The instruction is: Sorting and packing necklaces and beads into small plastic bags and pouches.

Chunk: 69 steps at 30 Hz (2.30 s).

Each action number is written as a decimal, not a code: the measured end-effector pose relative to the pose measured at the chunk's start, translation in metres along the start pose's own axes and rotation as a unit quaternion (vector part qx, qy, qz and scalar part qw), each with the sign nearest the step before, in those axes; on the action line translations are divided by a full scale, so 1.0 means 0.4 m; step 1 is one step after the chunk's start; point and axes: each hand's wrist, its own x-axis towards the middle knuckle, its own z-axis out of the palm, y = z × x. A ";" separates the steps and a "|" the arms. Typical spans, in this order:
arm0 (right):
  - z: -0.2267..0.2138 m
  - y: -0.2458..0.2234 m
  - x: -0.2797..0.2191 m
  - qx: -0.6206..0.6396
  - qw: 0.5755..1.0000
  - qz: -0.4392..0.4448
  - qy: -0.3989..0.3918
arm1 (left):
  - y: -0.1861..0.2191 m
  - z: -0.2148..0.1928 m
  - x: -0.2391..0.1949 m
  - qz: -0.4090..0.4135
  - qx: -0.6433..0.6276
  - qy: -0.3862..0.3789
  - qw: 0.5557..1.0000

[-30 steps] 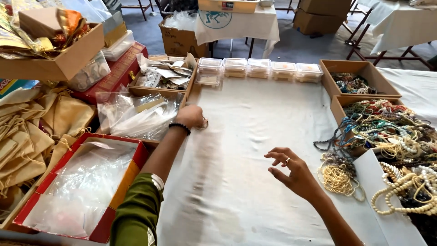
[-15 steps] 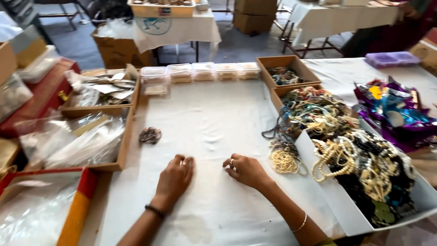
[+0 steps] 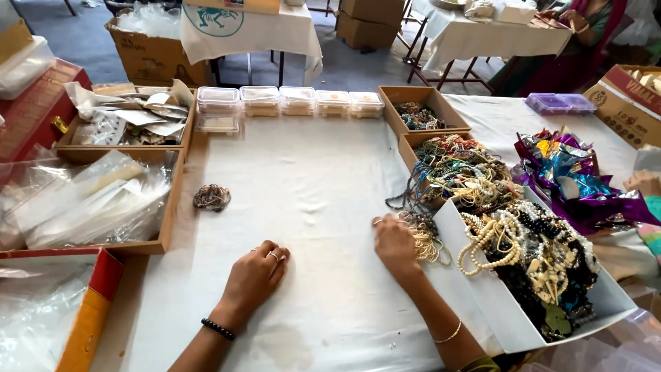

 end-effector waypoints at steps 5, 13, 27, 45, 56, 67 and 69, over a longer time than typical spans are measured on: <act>-0.010 -0.004 -0.002 0.096 0.994 -0.046 0.000 | 0.011 -0.003 0.007 0.006 0.016 -0.016 1.000; 0.066 0.217 0.112 -0.048 0.977 0.106 0.178 | 0.016 -0.010 0.003 0.012 0.018 -0.012 1.000; -0.126 0.194 0.027 0.075 0.979 0.100 0.160 | 0.040 0.033 -0.015 -0.054 -0.175 -0.048 0.982; -0.510 -0.077 -0.101 0.618 0.759 -0.148 0.146 | 0.042 0.183 0.064 -0.310 -0.816 -0.142 0.467; -0.611 -0.144 -0.088 0.684 0.627 -0.292 0.230 | 0.083 0.132 0.056 -0.254 -0.814 -0.130 0.505; -0.348 0.045 -0.005 0.436 0.856 -0.054 0.271 | -0.086 0.072 0.074 -0.142 -0.540 -0.096 0.824; -0.279 0.089 0.005 0.452 0.874 -0.020 0.181 | -0.089 0.029 0.072 -0.150 -0.552 -0.075 0.817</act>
